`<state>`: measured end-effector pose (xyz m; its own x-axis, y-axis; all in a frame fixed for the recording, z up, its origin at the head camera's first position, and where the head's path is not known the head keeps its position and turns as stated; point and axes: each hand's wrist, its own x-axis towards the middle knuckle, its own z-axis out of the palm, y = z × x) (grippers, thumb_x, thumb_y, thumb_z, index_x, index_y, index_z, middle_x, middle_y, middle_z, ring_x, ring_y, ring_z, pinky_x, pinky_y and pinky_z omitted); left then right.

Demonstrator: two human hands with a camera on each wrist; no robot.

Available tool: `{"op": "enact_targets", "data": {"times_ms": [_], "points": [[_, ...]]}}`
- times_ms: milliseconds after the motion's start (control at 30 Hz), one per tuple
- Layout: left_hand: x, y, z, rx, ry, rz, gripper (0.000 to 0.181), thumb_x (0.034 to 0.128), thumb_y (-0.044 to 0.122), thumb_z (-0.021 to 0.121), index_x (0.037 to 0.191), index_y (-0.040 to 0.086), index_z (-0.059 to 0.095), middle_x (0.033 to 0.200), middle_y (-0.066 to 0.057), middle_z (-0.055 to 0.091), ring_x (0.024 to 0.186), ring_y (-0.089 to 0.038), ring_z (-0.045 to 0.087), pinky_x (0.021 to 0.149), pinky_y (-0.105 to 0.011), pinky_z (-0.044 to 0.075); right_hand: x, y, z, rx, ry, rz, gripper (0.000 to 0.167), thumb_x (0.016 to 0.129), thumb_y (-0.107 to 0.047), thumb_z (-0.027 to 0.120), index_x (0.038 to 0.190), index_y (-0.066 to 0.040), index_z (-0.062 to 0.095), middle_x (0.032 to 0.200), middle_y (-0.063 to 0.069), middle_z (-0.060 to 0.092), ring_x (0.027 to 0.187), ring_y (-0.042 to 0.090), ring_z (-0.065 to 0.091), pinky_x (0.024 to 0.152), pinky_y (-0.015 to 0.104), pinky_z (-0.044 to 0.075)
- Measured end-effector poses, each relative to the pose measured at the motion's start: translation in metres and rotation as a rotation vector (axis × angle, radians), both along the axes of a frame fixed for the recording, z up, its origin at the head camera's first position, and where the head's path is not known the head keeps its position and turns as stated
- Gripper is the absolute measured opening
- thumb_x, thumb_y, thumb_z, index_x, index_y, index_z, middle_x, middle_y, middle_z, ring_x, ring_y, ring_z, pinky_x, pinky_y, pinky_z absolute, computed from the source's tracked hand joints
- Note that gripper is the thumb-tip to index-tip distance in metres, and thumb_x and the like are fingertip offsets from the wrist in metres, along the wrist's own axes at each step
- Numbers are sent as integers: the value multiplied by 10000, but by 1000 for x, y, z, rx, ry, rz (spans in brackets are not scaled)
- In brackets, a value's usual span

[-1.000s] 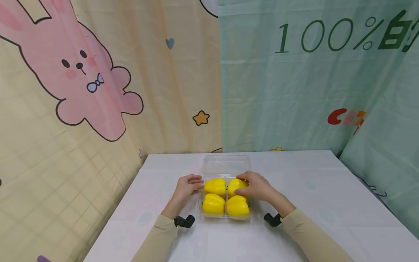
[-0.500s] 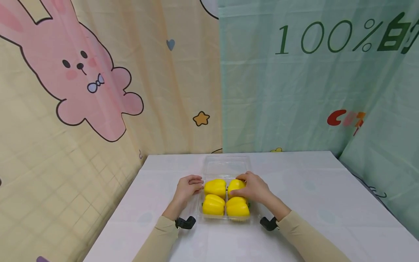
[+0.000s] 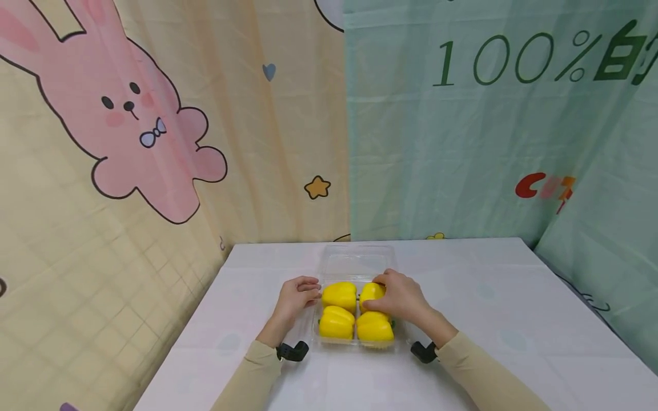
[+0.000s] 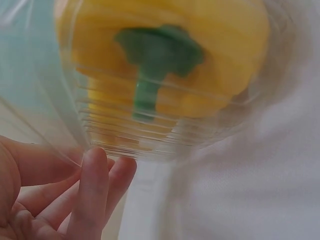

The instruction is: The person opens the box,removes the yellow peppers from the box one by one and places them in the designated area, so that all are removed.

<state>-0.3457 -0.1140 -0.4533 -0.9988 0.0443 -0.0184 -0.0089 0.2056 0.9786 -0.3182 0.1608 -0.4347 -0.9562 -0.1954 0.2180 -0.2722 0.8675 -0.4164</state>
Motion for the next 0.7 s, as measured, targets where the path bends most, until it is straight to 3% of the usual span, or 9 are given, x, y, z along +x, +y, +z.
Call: {"op": "enact_targets", "data": {"times_ms": [267,700], "points": [[-1,1,0,3,6,-10,320,953,50,681,1260,-27,637,1090,-113,717,895,-210,698,770,-308,592,2,6,3,56,75,47,573,730,-613,795,1068,-153,752,899,-54,570,718,129,500,633,306,458],[0,1,-2,-3,4,-10,291,957,35,670,1241,-20,645,1084,-135,716,881,-218,708,768,-308,593,0,18,5,-8,159,118,580,762,-616,778,1111,-153,756,952,-61,626,767,97,527,675,297,475]]}}
